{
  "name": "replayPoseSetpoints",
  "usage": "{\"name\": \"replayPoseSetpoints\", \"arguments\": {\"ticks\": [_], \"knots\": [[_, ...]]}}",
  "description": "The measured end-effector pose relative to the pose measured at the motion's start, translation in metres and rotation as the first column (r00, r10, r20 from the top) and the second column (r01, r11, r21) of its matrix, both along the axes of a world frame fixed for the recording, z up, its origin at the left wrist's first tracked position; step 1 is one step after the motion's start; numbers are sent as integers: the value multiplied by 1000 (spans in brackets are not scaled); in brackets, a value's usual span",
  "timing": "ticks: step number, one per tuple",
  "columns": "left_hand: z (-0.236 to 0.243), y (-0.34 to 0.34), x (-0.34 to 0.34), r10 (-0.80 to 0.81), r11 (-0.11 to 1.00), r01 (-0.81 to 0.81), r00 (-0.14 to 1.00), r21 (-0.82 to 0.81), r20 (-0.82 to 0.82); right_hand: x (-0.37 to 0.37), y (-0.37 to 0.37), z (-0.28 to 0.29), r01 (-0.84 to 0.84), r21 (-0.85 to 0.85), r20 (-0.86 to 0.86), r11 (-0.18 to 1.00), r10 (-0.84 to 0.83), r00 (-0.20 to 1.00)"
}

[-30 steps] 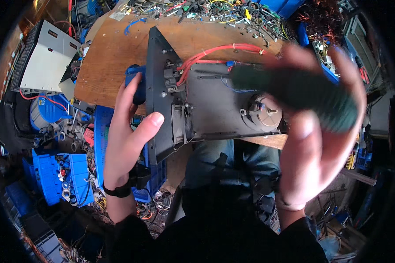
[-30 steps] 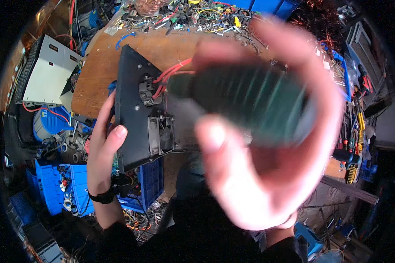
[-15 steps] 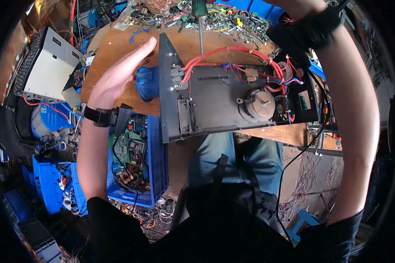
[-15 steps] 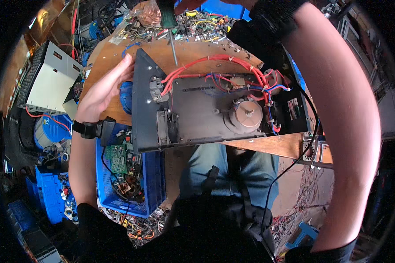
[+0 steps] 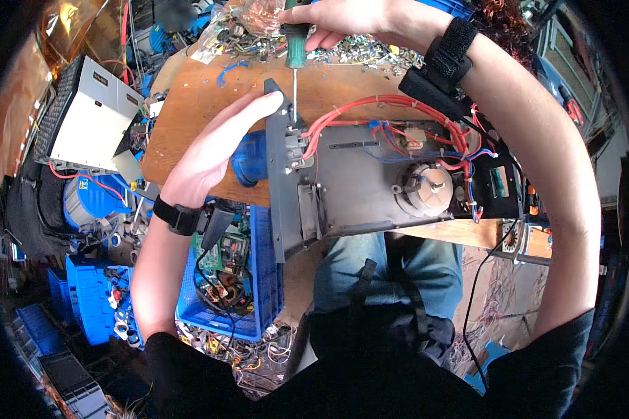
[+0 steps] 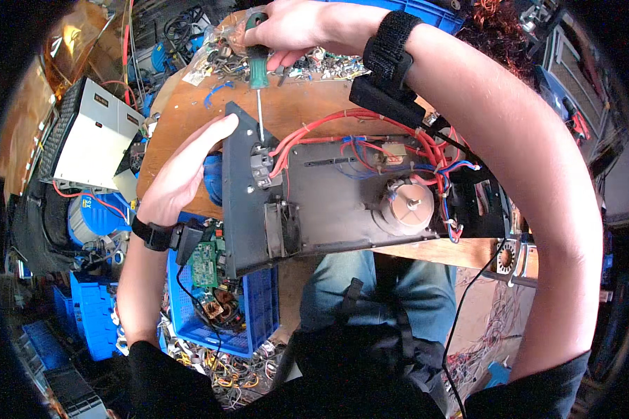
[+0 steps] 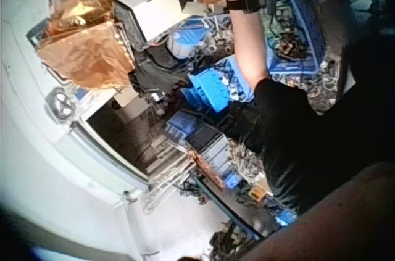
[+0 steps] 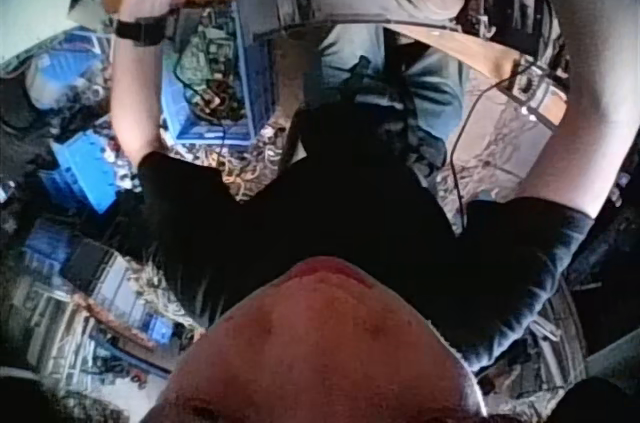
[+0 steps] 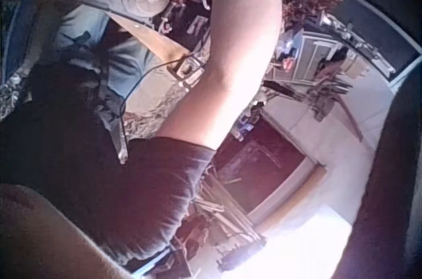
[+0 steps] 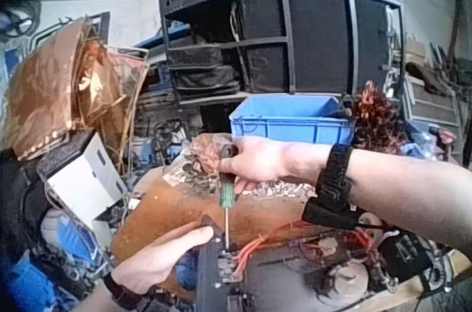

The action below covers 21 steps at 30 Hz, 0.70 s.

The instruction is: Disassembling and inspecting internal components of an electronic device with wiring and cooling fans.

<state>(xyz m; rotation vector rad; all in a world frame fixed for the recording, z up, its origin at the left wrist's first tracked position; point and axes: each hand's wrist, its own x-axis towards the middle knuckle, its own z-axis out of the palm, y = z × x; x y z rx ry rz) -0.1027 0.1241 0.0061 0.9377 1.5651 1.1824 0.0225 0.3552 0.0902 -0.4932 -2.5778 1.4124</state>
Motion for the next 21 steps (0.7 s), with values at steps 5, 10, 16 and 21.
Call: {"name": "replayPoseSetpoints", "arguments": {"ticks": [5,10,16,21], "knots": [[-9,8,1,50,997,-50,999,52,2,-9,14,-16,135,-11,84,991,-133,988],[6,5,0,-24,999,21,997,-41,-69,-2,3,-15,84,-79,99,993,-76,992],[-3,8,-2,-50,998,51,998,41,-22,-9,14,-21,130,-112,93,985,-120,988],[-6,7,-2,-20,997,20,1000,78,-1,3,6,-13,76,-169,70,983,-65,995]]}}
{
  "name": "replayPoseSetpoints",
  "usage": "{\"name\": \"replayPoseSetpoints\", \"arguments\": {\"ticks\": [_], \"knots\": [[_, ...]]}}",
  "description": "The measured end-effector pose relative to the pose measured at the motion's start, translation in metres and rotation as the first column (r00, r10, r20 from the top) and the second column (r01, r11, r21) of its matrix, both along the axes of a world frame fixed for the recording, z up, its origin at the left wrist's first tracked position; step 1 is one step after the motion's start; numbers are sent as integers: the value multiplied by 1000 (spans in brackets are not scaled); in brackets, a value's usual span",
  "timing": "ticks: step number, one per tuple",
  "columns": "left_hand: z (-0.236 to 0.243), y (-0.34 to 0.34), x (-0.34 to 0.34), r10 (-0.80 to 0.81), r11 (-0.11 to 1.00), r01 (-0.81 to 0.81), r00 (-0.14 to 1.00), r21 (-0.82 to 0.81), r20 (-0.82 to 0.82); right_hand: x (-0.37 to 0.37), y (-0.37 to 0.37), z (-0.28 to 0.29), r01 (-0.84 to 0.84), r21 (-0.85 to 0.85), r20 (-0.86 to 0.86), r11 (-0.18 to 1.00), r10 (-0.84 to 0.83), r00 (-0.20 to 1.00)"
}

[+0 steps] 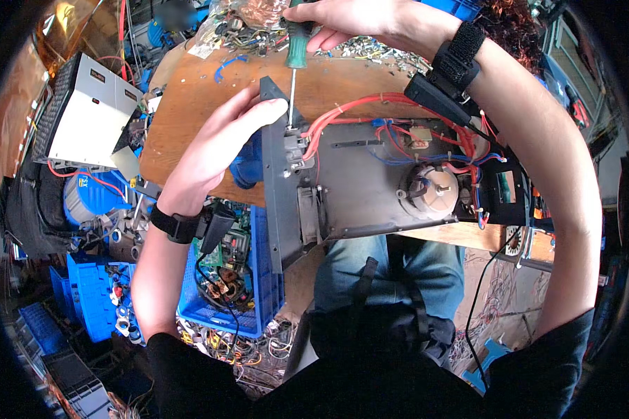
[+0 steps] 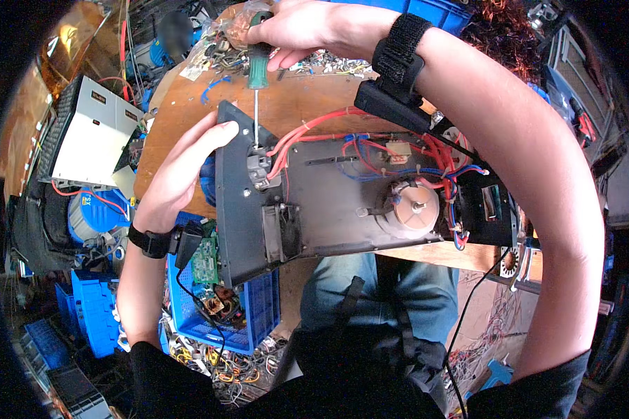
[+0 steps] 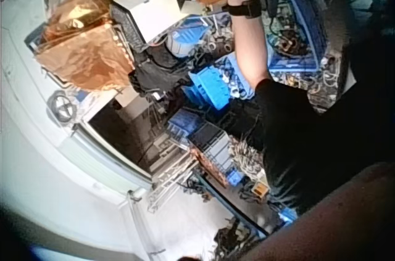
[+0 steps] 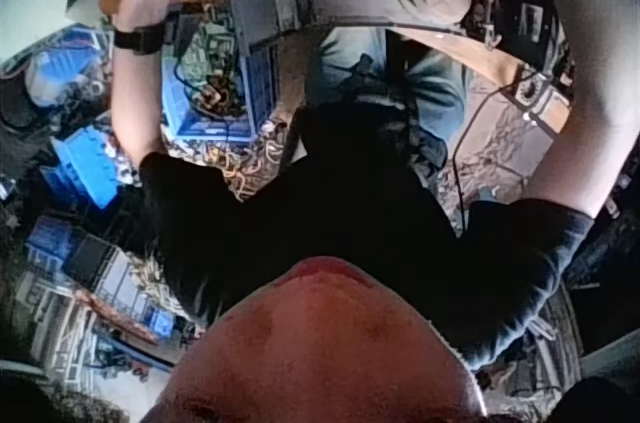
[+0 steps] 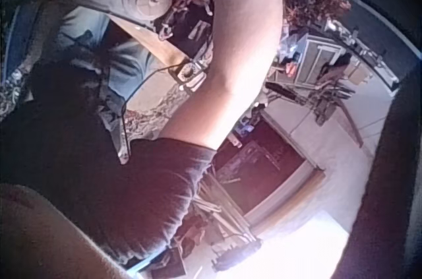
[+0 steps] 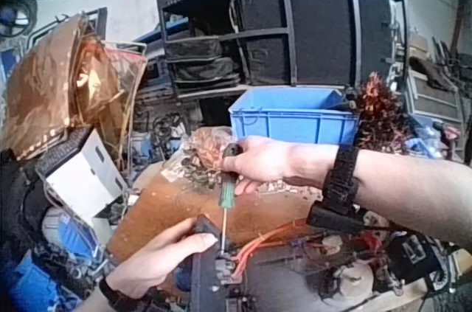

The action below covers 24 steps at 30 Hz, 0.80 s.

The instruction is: Disassembling and inspecting internal components of an electronic device with wiring and cooling fans.

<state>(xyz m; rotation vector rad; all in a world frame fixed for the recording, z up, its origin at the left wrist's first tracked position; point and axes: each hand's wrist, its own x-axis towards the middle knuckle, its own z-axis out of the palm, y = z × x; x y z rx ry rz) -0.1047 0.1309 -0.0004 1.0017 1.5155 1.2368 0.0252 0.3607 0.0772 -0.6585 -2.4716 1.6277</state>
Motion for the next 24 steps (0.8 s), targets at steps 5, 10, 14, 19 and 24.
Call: {"name": "replayPoseSetpoints", "arguments": {"ticks": [5,10,14,19,24], "knots": [[-6,0,1,70,997,-72,996,40,48,-6,-1,-7,61,89,2,994,-61,998],[-9,1,-1,82,996,-84,995,40,58,-26,6,-10,-2,154,51,988,-6,999],[-7,-1,3,118,992,-121,990,40,77,-16,21,-21,2,-1,-68,1000,-2,998],[-8,-1,-2,31,997,-36,996,64,80,-11,4,-11,56,77,46,995,-59,997],[-9,-2,4,110,991,-116,991,66,81,-34,7,-32,149,739,13,657,-236,972]]}}
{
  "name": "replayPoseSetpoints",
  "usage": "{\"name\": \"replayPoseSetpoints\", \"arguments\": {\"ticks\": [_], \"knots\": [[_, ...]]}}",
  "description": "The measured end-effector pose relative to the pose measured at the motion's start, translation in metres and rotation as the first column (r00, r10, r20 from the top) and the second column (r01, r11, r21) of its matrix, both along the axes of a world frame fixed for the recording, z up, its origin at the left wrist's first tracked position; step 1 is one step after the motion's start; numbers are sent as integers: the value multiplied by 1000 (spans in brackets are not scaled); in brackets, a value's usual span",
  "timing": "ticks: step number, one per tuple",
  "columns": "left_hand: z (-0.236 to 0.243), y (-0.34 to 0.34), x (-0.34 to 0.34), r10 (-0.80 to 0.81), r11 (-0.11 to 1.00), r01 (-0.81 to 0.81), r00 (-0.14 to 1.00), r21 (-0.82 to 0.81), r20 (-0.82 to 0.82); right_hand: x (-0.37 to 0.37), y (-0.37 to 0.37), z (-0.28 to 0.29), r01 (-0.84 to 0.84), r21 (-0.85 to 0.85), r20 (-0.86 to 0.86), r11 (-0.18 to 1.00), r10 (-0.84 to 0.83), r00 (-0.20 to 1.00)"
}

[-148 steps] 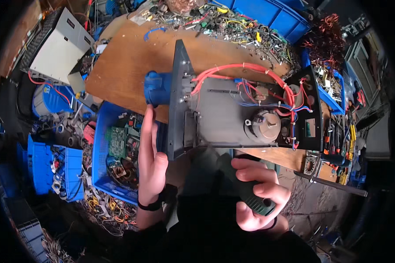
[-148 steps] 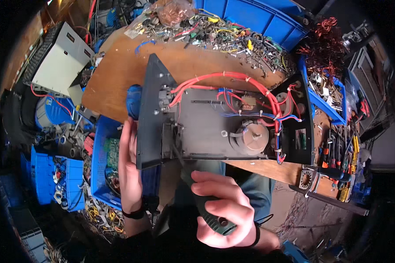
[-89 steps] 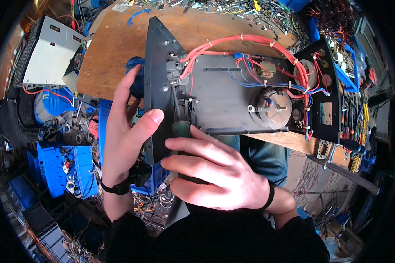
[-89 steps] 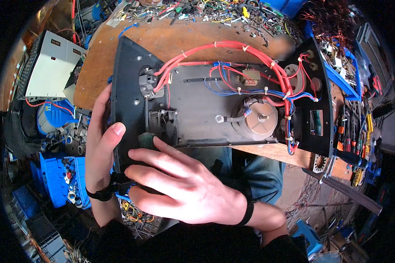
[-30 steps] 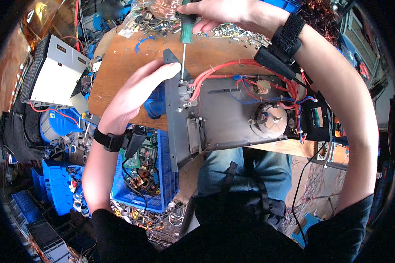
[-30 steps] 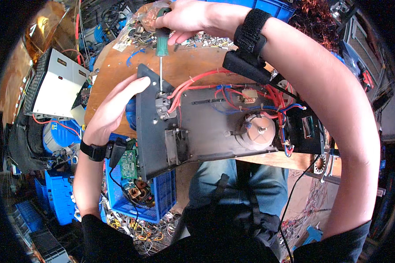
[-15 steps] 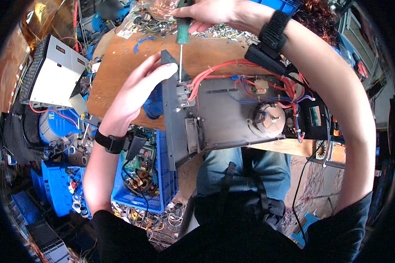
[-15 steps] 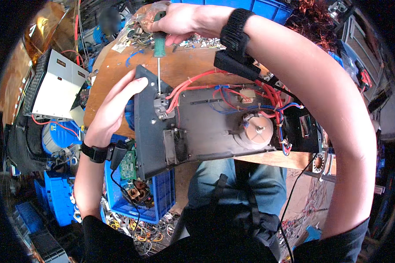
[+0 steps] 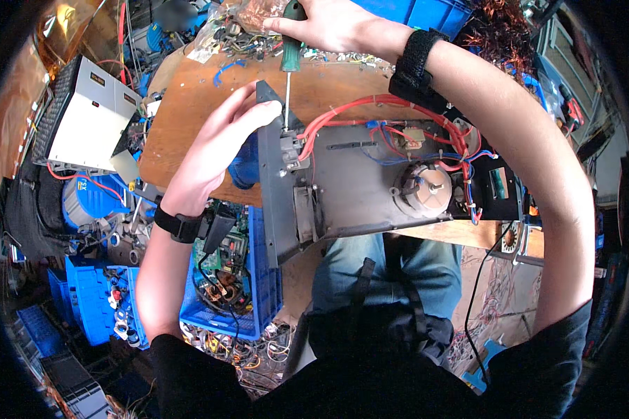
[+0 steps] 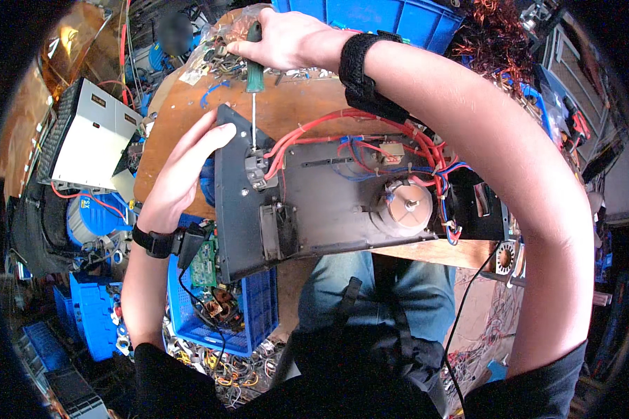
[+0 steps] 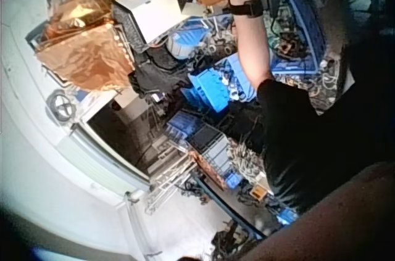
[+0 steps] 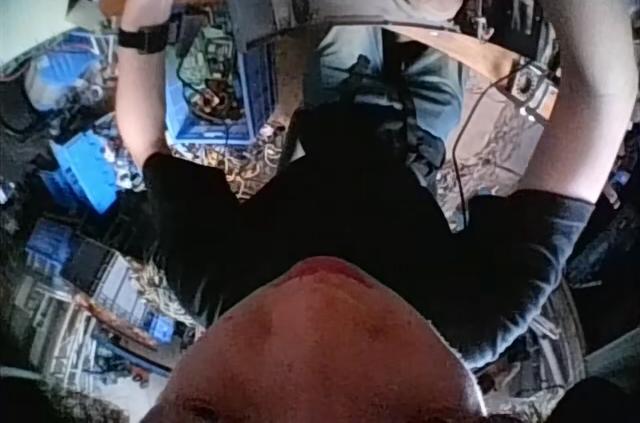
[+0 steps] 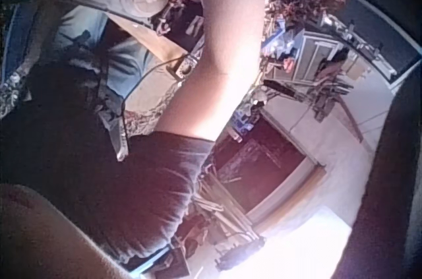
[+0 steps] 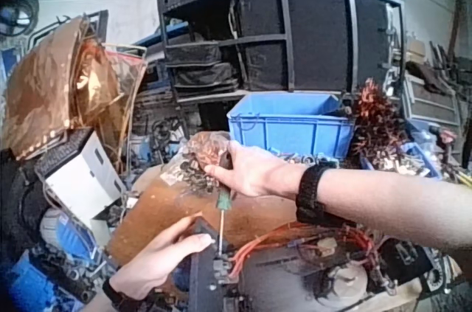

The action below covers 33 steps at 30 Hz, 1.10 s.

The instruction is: Disassembling and inspecting internal components of an electronic device with wiring and cooling fans.

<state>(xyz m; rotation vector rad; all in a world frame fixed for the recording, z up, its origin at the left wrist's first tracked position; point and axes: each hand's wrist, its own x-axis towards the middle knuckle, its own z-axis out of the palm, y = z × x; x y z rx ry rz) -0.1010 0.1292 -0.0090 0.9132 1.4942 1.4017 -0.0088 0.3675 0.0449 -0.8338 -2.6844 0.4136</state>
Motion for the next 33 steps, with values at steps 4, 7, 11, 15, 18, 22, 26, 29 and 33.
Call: {"name": "replayPoseSetpoints", "arguments": {"ticks": [4,7,11,15,18,22,26,29,33], "knots": [[5,0,5,16,1000,-16,1000,-12,-9,4,17,-4,-198,-221,-74,955,186,980],[3,-1,2,0,1000,1,1000,-6,3,7,23,-3,-231,-433,-111,871,203,973],[-4,-4,-8,6,1000,-6,1000,-13,15,-7,10,-2,-167,-178,-28,970,165,986],[3,1,2,-38,999,38,999,0,22,-6,18,-3,-101,124,39,987,97,995],[-3,0,-2,16,1000,-16,1000,-9,19,-2,14,7,-155,-151,45,976,163,986],[3,0,2,0,1000,0,1000,0,1,1,20,-4,-310,-511,-246,802,209,947],[2,-2,-2,-43,999,44,999,-19,16,0,-5,-4,-270,-520,-320,811,109,941],[4,2,1,-44,999,44,999,-5,13,-10,7,2,-158,-122,-193,980,132,972],[5,0,1,-74,997,74,997,-10,-15,-11,8,4,-246,-447,-242,860,149,959]]}}
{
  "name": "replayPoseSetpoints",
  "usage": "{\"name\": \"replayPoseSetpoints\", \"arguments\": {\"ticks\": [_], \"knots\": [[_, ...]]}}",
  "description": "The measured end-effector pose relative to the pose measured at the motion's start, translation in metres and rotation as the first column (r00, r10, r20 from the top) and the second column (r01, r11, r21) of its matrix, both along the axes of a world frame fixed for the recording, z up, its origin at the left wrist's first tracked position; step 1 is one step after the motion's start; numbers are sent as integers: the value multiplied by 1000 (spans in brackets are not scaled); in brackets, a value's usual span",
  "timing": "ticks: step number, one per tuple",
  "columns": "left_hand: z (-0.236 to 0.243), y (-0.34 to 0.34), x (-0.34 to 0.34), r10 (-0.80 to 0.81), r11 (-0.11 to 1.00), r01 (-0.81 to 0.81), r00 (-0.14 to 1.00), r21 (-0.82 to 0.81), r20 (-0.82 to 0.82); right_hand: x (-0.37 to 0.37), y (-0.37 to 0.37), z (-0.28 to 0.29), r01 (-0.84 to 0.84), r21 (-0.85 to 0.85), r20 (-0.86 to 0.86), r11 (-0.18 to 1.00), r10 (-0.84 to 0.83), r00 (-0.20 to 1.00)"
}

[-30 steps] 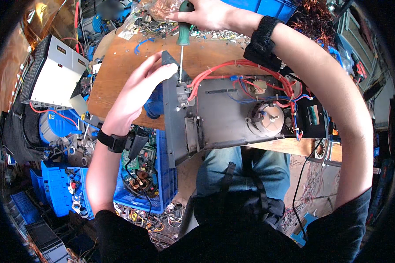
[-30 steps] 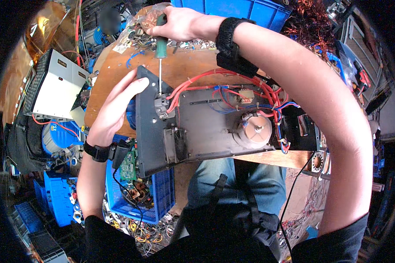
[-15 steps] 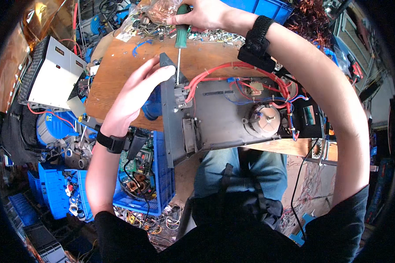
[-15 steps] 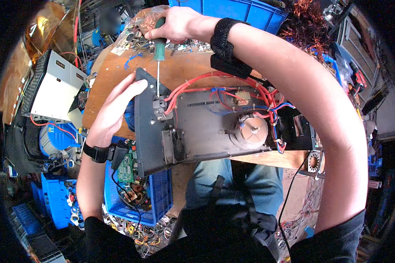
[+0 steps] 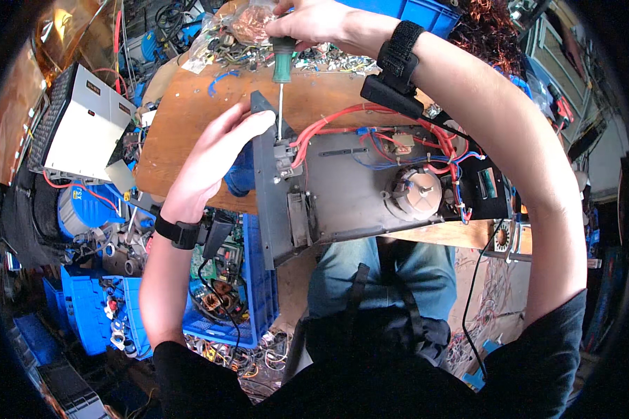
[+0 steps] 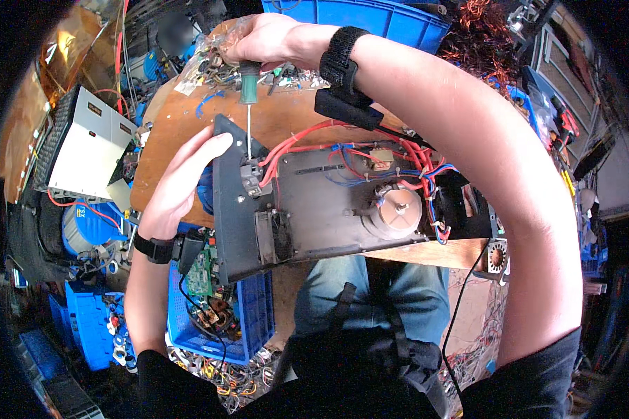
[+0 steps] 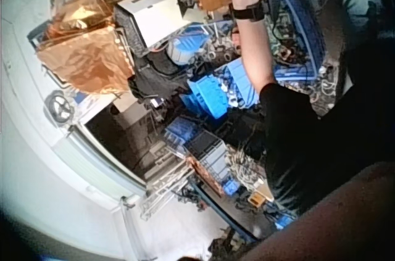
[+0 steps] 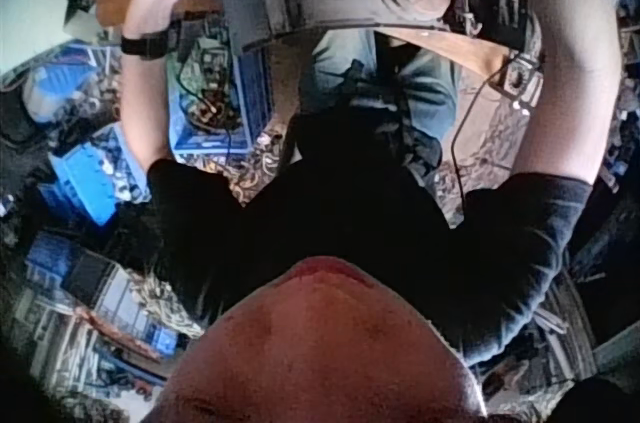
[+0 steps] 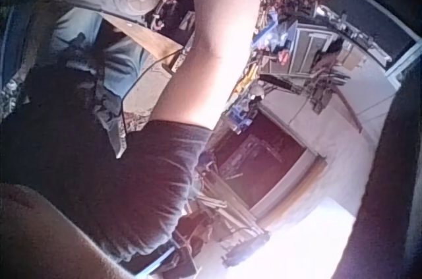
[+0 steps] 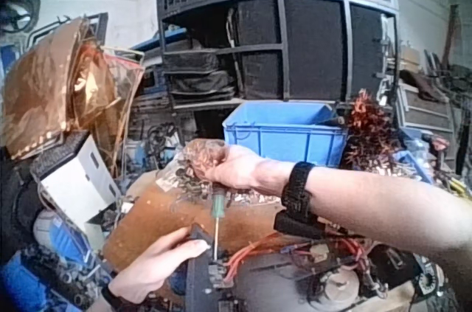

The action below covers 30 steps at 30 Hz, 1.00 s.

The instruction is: Disassembling and inspecting internal components of an electronic device with wiring and cooling fans.

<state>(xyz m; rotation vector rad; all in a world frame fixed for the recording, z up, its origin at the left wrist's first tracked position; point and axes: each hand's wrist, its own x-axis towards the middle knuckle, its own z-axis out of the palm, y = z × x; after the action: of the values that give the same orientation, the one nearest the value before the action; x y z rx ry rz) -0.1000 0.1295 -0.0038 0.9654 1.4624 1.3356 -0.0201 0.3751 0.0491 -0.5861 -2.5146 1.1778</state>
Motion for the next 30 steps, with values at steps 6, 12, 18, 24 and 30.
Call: {"name": "replayPoseSetpoints", "arguments": {"ticks": [6,12,18,24,30], "knots": [[-1,3,0,8,1000,-8,1000,-2,-16,-16,5,-24,129,348,-1,928,-137,991],[-1,-3,0,20,999,-21,1000,-41,-23,-11,-7,2,19,107,148,994,-35,988],[-1,1,-1,-18,999,16,999,-46,-28,-4,6,14,-20,605,234,796,-153,960],[-4,-1,-4,8,997,-13,998,-71,-61,-2,4,25,-95,111,230,989,67,971],[-3,2,-1,-6,998,3,999,-60,-45,0,-5,32,-79,432,298,898,-59,953]]}}
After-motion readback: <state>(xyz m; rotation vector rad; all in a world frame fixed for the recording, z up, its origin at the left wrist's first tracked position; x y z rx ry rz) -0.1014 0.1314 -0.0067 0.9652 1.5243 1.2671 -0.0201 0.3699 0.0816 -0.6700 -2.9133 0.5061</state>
